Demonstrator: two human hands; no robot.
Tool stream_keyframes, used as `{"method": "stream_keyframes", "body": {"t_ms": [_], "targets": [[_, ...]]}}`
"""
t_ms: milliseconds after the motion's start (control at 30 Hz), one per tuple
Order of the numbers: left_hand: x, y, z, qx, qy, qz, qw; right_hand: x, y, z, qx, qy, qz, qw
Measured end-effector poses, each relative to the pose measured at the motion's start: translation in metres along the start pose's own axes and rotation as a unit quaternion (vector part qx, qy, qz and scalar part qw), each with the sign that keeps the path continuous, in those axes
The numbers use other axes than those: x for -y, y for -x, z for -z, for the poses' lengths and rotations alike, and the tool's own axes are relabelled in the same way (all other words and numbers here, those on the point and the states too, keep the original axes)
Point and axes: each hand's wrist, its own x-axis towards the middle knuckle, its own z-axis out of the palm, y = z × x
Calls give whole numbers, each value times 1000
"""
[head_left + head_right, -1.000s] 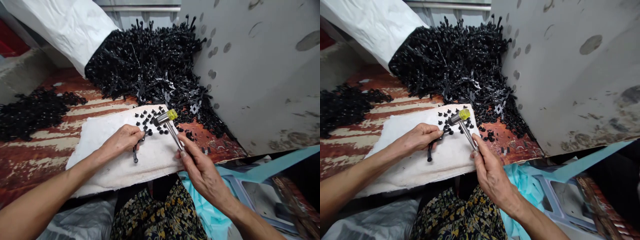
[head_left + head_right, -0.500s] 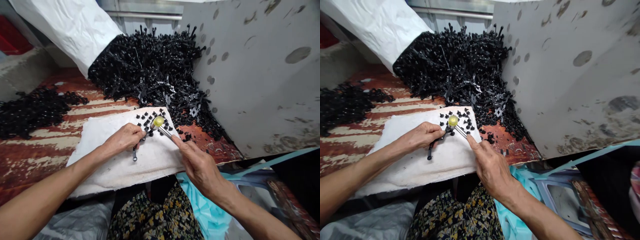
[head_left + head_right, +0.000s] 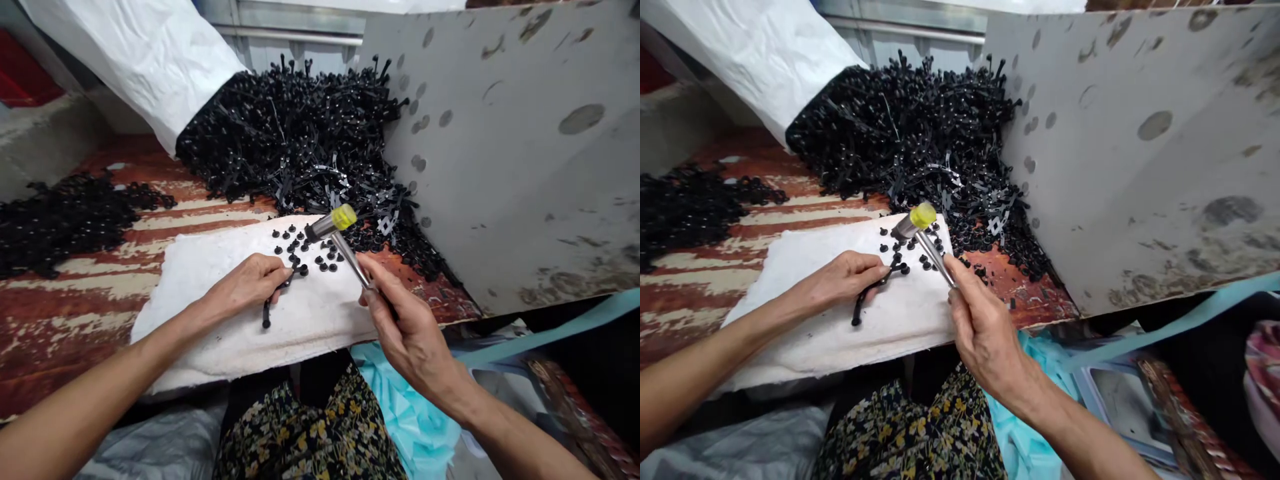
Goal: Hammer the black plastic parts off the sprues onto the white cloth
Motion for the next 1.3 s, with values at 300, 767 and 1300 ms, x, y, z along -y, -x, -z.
{"method": "stream_keyframes", "body": {"t_ms": [300,767,1300], "targets": [[-22,38,-15,9,-161,-172,972,-1,-33,-29,126,-255,-173,943],[-16,39,-29,-27,436,120,891,17,-40,-44,77,-292,-212,929],[-11,-9,3,-121,448,174,869,9,7,-36,18,-371,-311,875]]}}
